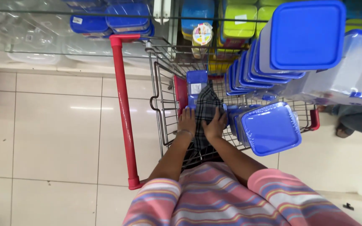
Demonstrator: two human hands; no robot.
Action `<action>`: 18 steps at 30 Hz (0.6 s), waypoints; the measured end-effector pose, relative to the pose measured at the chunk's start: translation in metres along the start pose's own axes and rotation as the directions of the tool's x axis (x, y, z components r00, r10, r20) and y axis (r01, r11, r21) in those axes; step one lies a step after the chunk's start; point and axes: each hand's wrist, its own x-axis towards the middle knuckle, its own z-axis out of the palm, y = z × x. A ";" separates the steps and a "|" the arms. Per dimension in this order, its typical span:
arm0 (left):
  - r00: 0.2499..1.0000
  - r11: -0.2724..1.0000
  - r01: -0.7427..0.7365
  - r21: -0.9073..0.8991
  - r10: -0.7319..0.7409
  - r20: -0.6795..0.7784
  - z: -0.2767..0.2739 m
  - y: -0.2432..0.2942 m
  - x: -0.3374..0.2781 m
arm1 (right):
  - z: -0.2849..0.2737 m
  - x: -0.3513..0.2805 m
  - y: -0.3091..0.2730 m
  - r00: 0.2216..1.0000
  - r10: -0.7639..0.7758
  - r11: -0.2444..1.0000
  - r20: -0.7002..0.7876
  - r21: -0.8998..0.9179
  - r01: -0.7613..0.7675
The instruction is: Wipe down plastic storage containers in a retail store and arrange them on the shelf.
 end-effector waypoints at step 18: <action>0.977 0.867 -0.180 0.464 0.101 0.189 -0.015 0.024 0.023 | -0.048 -0.049 0.007 0.997 0.013 0.965 -0.074 0.263 0.007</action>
